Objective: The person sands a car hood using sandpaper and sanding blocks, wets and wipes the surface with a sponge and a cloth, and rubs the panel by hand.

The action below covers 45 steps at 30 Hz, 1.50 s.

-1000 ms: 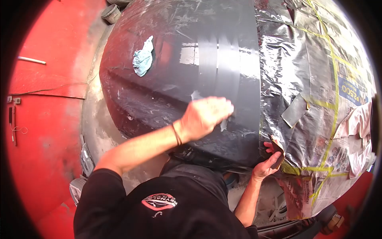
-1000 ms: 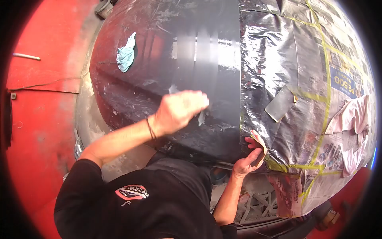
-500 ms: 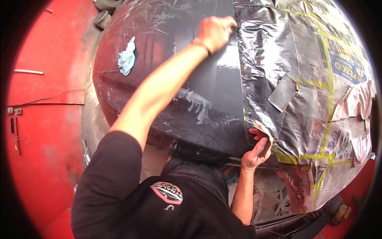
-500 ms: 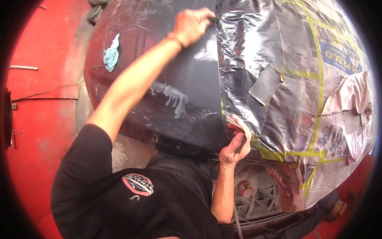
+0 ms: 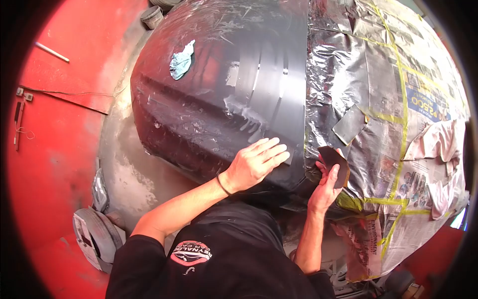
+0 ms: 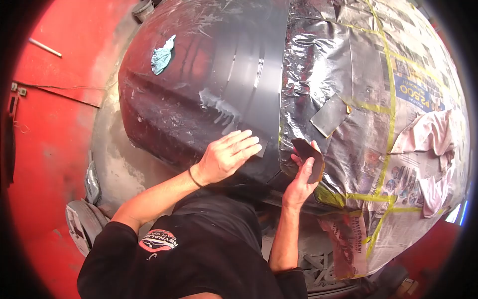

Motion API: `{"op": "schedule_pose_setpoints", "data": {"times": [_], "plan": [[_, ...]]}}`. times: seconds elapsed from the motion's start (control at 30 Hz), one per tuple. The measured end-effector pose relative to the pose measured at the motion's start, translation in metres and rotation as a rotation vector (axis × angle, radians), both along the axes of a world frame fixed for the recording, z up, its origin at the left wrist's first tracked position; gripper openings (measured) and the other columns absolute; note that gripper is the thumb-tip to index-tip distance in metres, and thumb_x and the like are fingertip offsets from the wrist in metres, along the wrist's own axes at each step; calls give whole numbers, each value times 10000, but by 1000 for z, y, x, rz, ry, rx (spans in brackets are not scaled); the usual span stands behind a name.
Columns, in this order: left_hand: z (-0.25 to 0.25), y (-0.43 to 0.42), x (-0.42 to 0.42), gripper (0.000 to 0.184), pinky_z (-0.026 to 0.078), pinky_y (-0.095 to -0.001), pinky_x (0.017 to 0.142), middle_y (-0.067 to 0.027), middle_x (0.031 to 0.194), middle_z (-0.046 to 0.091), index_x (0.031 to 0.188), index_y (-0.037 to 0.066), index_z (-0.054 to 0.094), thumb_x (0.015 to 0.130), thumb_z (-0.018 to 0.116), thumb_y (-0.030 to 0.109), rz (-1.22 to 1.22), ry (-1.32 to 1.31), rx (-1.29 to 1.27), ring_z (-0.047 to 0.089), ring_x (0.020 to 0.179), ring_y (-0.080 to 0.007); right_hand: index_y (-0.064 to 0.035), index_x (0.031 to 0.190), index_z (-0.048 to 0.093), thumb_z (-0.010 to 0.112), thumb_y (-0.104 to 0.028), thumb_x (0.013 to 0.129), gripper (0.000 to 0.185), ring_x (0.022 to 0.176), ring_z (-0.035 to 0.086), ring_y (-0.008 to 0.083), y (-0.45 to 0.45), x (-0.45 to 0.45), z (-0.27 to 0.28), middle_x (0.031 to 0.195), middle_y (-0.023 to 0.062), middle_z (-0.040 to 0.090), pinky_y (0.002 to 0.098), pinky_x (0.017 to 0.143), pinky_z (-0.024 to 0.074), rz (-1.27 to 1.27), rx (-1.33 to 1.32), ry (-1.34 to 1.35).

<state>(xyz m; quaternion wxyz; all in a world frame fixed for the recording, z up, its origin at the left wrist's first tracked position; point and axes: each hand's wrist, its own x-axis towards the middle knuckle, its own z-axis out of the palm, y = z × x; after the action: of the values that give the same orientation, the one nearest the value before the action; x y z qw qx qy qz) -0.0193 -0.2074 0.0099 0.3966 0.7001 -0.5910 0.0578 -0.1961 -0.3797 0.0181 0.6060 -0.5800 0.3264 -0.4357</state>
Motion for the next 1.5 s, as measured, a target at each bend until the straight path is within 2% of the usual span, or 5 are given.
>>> {"op": "schedule_pose_setpoints", "data": {"times": [0.33,0.57,0.77,0.97,1.5], "plan": [[-11,67,47,495,295,-608,1371,-144,1589,683,1482,108,739,992,804,130,139,71,-46,537,1590,-367,-62,1612,606,517,-209,1239,411,1322,710,250,-1,46,47,1564,103,689,388,1100,565,197,-298,412],[-40,107,267,540,292,-594,1353,-192,1721,537,1603,56,611,1105,718,237,770,-51,-2,418,1653,-413,-66,1599,611,707,103,892,733,1432,634,385,-22,138,26,1557,165,679,475,1235,500,217,-1123,726],[-105,98,378,710,209,-692,1342,-146,1782,461,1722,140,447,1144,599,523,809,117,145,356,1687,-389,-129,1727,469,731,-310,1027,769,1716,269,429,-10,139,14,1800,58,453,825,1317,17,286,-1202,1192],[-103,95,371,708,178,-726,1339,-102,1766,491,1720,171,447,1152,556,580,812,114,129,359,1691,-360,-145,1763,404,477,-540,1175,712,1734,143,476,-45,199,18,1851,42,355,856,1288,14,244,-1206,1402],[-100,93,372,825,201,-705,1337,-124,1748,504,1723,149,430,1093,639,640,811,44,143,372,1682,-361,-224,1784,387,464,-436,1189,636,1735,154,481,-71,209,14,1824,22,422,839,1299,-30,407,-1338,1221]]}}
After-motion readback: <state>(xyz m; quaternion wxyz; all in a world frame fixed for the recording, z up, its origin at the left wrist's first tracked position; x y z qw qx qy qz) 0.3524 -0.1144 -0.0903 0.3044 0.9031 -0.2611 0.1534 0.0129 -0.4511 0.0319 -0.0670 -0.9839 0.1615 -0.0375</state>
